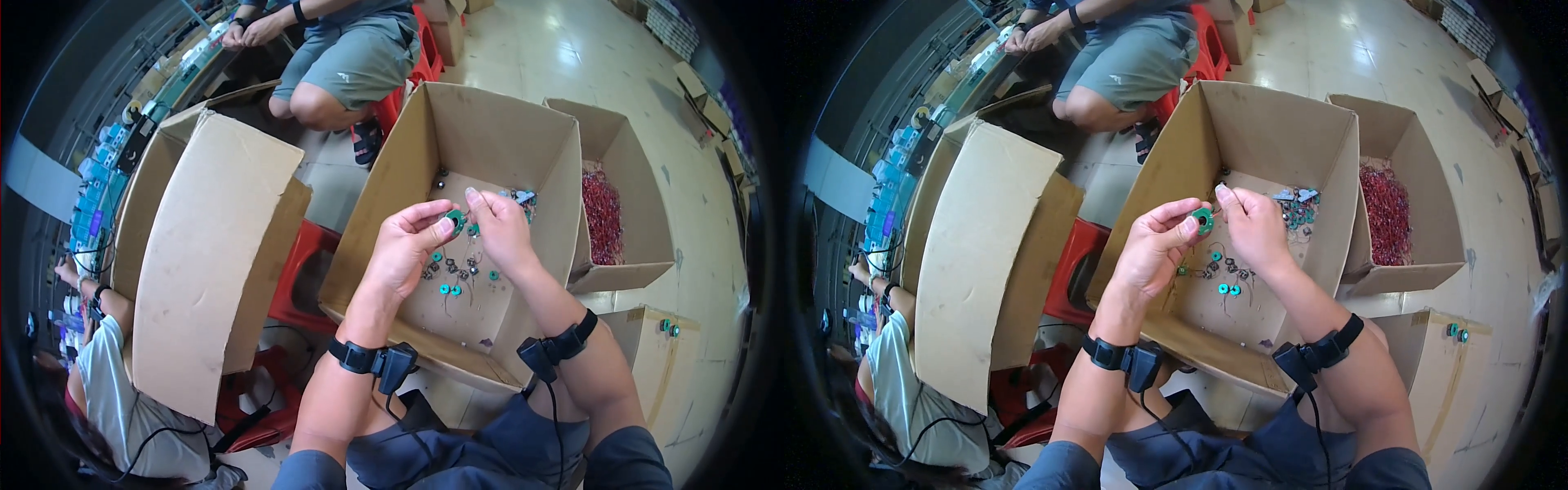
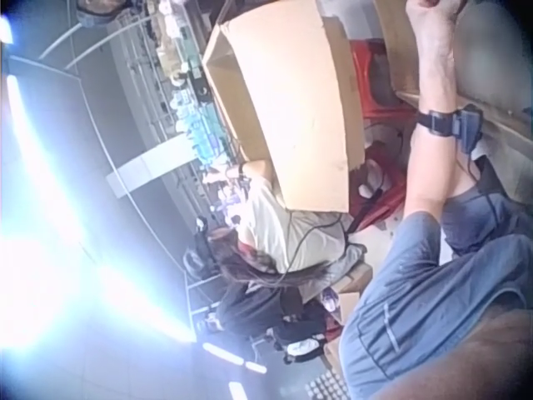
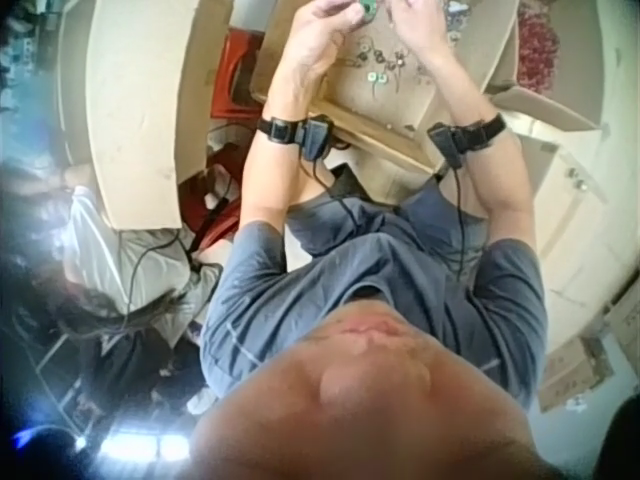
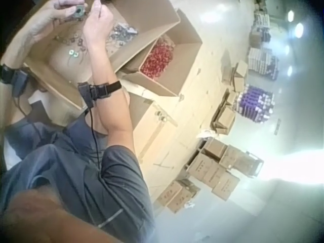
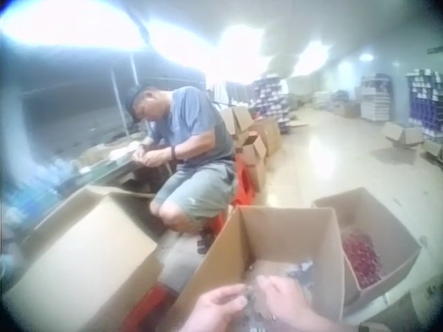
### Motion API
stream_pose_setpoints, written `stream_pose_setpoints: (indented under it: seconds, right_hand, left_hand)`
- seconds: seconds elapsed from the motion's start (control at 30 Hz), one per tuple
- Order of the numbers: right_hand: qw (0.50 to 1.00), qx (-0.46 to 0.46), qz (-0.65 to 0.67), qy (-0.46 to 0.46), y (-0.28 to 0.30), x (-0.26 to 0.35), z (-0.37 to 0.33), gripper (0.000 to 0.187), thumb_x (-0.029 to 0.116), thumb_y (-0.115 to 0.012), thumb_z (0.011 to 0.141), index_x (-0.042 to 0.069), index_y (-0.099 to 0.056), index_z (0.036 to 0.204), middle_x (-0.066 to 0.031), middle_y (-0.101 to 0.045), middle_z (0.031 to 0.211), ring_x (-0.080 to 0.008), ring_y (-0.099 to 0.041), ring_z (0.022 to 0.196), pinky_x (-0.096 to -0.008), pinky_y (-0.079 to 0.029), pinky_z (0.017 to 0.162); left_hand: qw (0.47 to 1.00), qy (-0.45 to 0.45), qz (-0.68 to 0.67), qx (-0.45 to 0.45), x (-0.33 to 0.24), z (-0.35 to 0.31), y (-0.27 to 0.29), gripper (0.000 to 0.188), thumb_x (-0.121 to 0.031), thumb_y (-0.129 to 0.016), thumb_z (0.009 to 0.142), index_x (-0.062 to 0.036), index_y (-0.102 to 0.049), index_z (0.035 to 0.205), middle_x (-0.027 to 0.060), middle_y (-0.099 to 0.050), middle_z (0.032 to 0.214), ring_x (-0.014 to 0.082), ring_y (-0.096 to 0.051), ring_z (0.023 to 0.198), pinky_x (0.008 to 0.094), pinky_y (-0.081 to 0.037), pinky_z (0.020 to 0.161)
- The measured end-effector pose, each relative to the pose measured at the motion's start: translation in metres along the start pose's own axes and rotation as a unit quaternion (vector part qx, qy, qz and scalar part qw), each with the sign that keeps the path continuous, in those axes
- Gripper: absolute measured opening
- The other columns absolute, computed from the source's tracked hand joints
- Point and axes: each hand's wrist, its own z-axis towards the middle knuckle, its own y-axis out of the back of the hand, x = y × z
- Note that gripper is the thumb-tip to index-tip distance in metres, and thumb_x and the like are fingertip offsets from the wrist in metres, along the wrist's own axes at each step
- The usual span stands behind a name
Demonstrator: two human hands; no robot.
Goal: Assembling small green plastic components and sorting them into cardboard boxes in a factory setting.
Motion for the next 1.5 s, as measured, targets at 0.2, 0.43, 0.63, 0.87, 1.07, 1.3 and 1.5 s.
stream_pose_setpoints:
  seconds: [0.2, 0.43, 0.63, 0.87, 1.07, 1.3, 1.5]
  right_hand:
    - [0.998, 0.045, -0.038, 0.015, 0.003, 0.009, -0.006, 0.041, 0.028, -0.055, 0.098, 0.0, -0.054, 0.067, -0.0011, -0.047, 0.054, -0.0077, -0.043, 0.053, -0.0295, -0.037, 0.05]
    - [0.999, 0.038, -0.023, -0.008, 0.004, 0.006, -0.008, 0.042, 0.03, -0.056, 0.097, 0.001, -0.054, 0.066, -0.0006, -0.046, 0.054, -0.0077, -0.041, 0.054, -0.029, -0.036, 0.051]
    - [0.998, 0.009, -0.037, -0.041, 0.002, 0.01, -0.004, 0.042, 0.028, -0.056, 0.097, 0.001, -0.053, 0.065, -0.0034, -0.046, 0.054, -0.0089, -0.041, 0.053, -0.0307, -0.036, 0.05]
    - [0.996, 0.082, -0.004, -0.019, 0.004, -0.009, -0.001, 0.034, 0.024, -0.06, 0.094, 0.002, -0.057, 0.069, -0.0056, -0.047, 0.05, -0.0117, -0.041, 0.046, -0.033, -0.035, 0.046]
    - [0.984, 0.116, 0.093, -0.094, 0.004, -0.005, -0.003, 0.023, 0.019, -0.062, 0.094, 0.003, -0.059, 0.077, 0.005, -0.048, 0.058, -0.0033, -0.038, 0.052, -0.0247, -0.031, 0.047]
    - [0.984, 0.114, 0.099, -0.093, 0.002, 0.0, -0.008, 0.018, 0.016, -0.062, 0.094, 0.006, -0.054, 0.081, 0.0104, -0.042, 0.061, 0.0008, -0.032, 0.053, -0.0208, -0.025, 0.047]
    - [0.984, 0.135, 0.086, -0.075, 0.006, -0.002, -0.005, 0.017, 0.015, -0.061, 0.095, 0.007, -0.054, 0.082, 0.0102, -0.043, 0.061, 0.0007, -0.033, 0.052, -0.0206, -0.026, 0.046]
  left_hand:
    - [0.999, 0.02, 0.002, -0.025, -0.002, 0.0, -0.002, 0.028, 0.0, -0.067, 0.087, 0.0022, -0.062, 0.114, 0.0117, -0.067, 0.106, 0.0171, -0.065, 0.094, 0.0322, -0.055, 0.088]
    - [0.997, 0.016, 0.044, -0.053, 0.001, 0.0, 0.001, 0.028, 0.001, -0.067, 0.086, 0.0027, -0.062, 0.114, 0.0123, -0.067, 0.105, 0.0182, -0.066, 0.094, 0.0334, -0.055, 0.088]
    - [0.997, 0.033, 0.073, 0.007, 0.0, 0.001, 0.004, 0.024, 0.001, -0.064, 0.088, 0.0028, -0.063, 0.112, 0.0134, -0.067, 0.109, 0.0205, -0.065, 0.099, 0.0348, -0.053, 0.092]
    - [0.999, 0.004, 0.005, -0.037, -0.005, 0.002, 0.01, 0.029, 0.0, -0.07, 0.085, 0.0033, -0.062, 0.113, 0.0114, -0.067, 0.103, 0.0167, -0.065, 0.091, 0.0294, -0.055, 0.086]
    - [0.997, -0.001, 0.071, -0.031, -0.006, 0.001, 0.01, 0.028, 0.001, -0.069, 0.084, 0.0035, -0.063, 0.112, 0.0105, -0.068, 0.1, 0.0159, -0.065, 0.091, 0.0286, -0.055, 0.083]
    - [0.994, 0.033, 0.088, -0.052, -0.002, 0.003, 0.01, 0.025, 0.001, -0.064, 0.088, 0.0031, -0.062, 0.113, 0.0121, -0.066, 0.106, 0.019, -0.064, 0.096, 0.0343, -0.054, 0.089]
    - [0.995, 0.002, 0.073, -0.066, 0.0, 0.003, 0.011, 0.027, 0.0, -0.069, 0.085, 0.0037, -0.063, 0.111, 0.0108, -0.068, 0.099, 0.0164, -0.066, 0.088, 0.0289, -0.056, 0.08]
